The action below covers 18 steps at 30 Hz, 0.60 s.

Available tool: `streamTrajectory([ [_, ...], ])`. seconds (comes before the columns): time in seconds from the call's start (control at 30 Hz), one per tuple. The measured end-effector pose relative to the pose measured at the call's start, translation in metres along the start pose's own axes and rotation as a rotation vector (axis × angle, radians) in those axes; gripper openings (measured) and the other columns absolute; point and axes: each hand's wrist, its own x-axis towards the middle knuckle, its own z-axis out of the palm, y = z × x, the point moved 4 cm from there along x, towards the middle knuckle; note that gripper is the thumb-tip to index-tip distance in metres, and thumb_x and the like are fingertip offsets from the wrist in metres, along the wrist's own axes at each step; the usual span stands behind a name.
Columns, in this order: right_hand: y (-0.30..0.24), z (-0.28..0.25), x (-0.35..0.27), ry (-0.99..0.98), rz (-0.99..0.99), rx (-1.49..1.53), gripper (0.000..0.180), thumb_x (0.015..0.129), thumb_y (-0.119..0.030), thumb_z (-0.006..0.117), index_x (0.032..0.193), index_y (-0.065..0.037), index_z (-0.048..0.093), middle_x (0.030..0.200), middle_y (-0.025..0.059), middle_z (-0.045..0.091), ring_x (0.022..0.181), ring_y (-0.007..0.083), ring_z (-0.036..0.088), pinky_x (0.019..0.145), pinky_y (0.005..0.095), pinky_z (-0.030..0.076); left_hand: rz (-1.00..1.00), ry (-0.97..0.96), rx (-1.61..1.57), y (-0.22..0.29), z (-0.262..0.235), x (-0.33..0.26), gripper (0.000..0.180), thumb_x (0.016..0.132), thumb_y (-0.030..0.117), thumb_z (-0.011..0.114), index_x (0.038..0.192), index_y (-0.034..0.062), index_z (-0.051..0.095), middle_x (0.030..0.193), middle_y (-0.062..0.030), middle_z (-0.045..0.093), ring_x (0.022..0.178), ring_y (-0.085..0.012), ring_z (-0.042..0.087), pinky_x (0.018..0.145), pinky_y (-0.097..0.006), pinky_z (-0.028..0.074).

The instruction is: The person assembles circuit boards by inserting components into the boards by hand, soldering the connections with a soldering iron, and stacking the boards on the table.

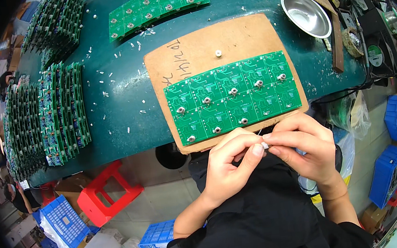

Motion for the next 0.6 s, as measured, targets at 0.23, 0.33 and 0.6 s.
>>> streamTrajectory([
  [0.23, 0.017, -0.008, 0.000, 0.143, 0.025, -0.224, 0.021, 0.070, 0.004, 0.077, 0.088, -0.003, 0.070, 0.084, 0.0077, 0.063, 0.077, 0.0239, 0.061, 0.067, 0.0337, 0.051, 0.162, 0.044, 0.410, 0.017, -0.004, -0.004, 0.007, 0.086, 0.007, 0.070, 0.090, 0.0005, 0.072, 0.078, -0.0080, 0.065, 0.070, -0.0180, 0.062, 0.062, -0.028, 0.048],
  [0.33, 0.036, -0.013, 0.000, 0.125, 0.020, -0.415, 0.019, 0.072, -0.002, 0.077, 0.088, -0.007, 0.069, 0.089, 0.0052, 0.059, 0.085, 0.0240, 0.055, 0.075, 0.0360, 0.042, 0.381, 0.137, 0.613, 0.040, -0.021, -0.013, 0.006, 0.079, 0.005, 0.074, 0.085, 0.0041, 0.074, 0.071, -0.0059, 0.064, 0.063, -0.0206, 0.060, 0.058, -0.031, 0.047],
  [0.6, 0.046, -0.005, -0.004, 0.090, -0.030, -0.464, 0.019, 0.073, -0.004, 0.076, 0.090, -0.008, 0.068, 0.090, 0.0048, 0.058, 0.086, 0.0244, 0.055, 0.076, 0.0360, 0.041, 0.487, 0.286, 1.149, 0.033, -0.076, -0.022, 0.034, 0.069, 0.010, 0.080, 0.101, 0.0061, 0.071, 0.094, -0.0073, 0.065, 0.073, -0.0219, 0.055, 0.064, -0.032, 0.043],
])
